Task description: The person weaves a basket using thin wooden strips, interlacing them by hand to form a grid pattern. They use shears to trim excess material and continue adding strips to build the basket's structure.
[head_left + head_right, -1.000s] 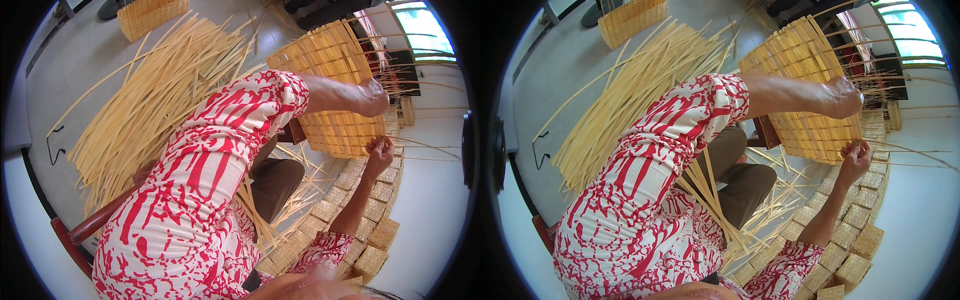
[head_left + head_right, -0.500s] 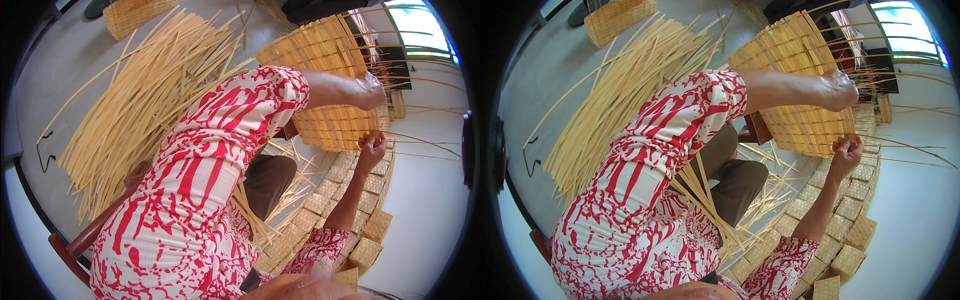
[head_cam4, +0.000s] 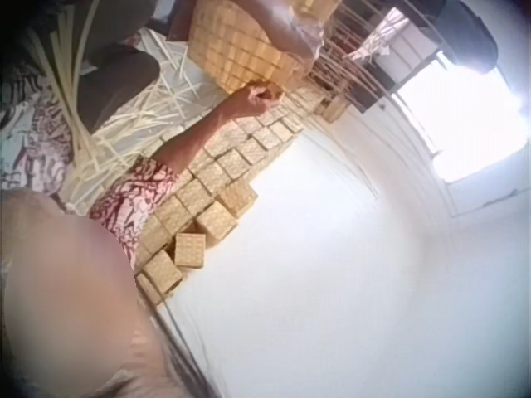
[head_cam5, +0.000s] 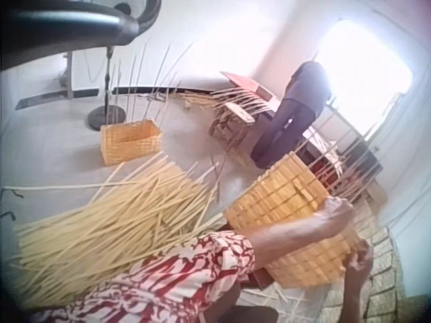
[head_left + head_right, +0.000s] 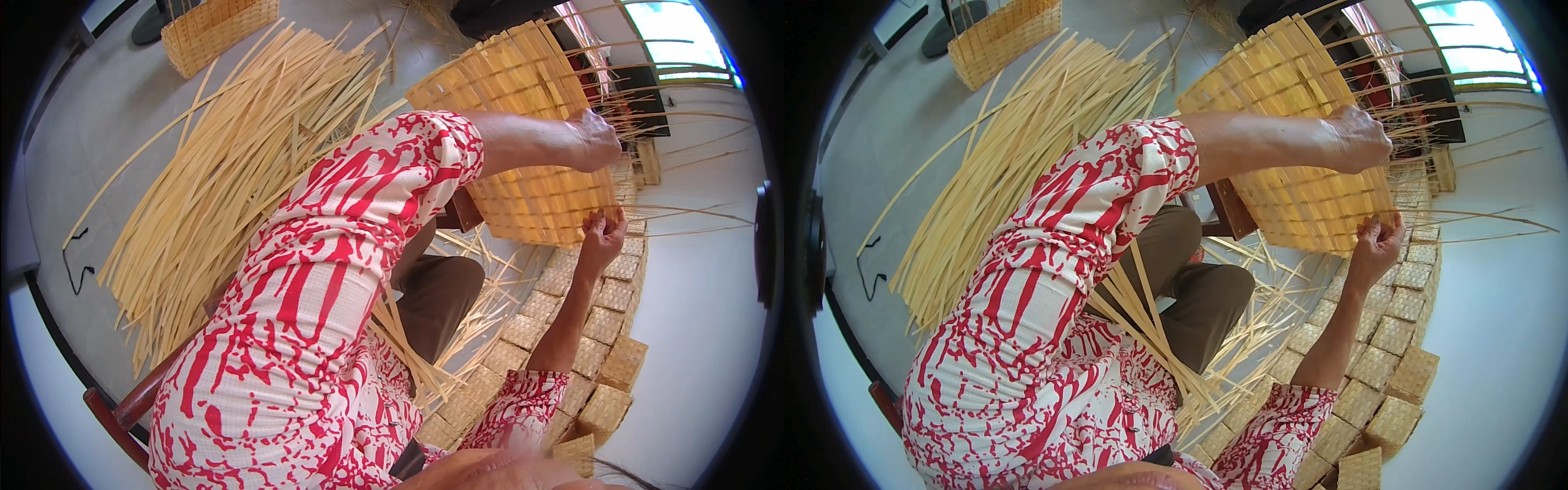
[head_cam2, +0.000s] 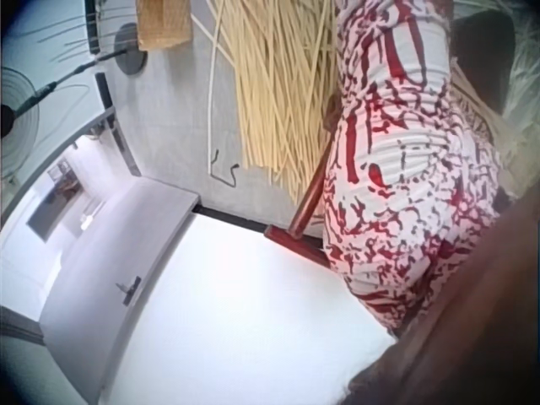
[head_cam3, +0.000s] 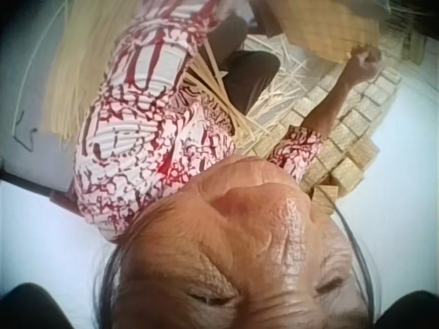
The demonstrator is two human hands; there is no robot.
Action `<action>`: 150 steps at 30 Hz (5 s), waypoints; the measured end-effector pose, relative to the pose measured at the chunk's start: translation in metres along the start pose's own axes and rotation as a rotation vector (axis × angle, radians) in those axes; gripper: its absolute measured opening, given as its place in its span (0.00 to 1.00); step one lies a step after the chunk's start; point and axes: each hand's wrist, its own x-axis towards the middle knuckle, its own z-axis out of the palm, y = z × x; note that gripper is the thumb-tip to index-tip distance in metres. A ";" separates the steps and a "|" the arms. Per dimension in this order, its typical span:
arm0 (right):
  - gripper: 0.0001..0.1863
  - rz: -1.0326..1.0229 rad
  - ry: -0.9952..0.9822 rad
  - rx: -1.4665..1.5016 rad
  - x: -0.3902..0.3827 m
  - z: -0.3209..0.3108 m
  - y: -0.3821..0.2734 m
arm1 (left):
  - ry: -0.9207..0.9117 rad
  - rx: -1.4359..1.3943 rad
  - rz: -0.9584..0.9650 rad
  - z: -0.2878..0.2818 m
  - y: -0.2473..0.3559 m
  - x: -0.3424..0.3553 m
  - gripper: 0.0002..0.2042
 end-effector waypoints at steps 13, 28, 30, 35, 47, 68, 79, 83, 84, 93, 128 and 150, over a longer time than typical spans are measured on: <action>0.32 -0.048 -0.004 -0.088 -0.009 0.003 -0.002 | 0.108 0.059 0.049 0.021 -0.018 -0.011 0.16; 0.24 -0.099 0.029 0.032 -0.027 -0.011 -0.008 | 0.578 -0.262 0.037 0.000 -0.071 -0.018 0.05; 0.21 -0.001 0.066 0.148 -0.032 -0.012 0.015 | 0.774 -0.281 -0.078 -0.001 -0.121 -0.040 0.09; 0.22 0.368 0.130 0.381 -0.059 -0.031 0.078 | 0.684 -0.253 -0.357 0.022 -0.237 -0.073 0.21; 0.18 -0.449 -0.014 -0.368 -0.026 -0.008 -0.033 | 0.292 -0.666 -0.265 0.017 -0.244 -0.095 0.12; 0.29 -0.322 -0.400 -0.252 0.080 0.091 0.023 | -0.097 -0.570 -0.736 -0.065 -0.162 -0.099 0.11; 0.28 -0.391 -0.316 -0.354 0.024 0.067 -0.024 | 0.047 -0.736 -0.845 -0.081 -0.117 -0.162 0.10; 0.26 -0.441 -0.280 -0.383 0.014 0.064 -0.036 | 0.079 -0.716 -0.862 -0.085 -0.101 -0.177 0.10; 0.26 -0.459 -0.264 -0.394 0.012 0.063 -0.038 | 0.081 -0.730 -0.865 -0.086 -0.099 -0.179 0.11; 0.26 -0.433 -0.258 -0.395 -0.003 0.048 -0.054 | 0.184 -0.832 -0.850 -0.077 -0.087 -0.194 0.11; 0.13 0.417 0.122 0.170 0.019 -0.089 0.109 | -0.793 -0.417 0.117 0.023 0.038 -0.206 0.29; 0.04 0.458 0.302 0.872 0.167 -0.243 0.193 | -0.710 -0.677 0.294 0.046 0.075 -0.261 0.14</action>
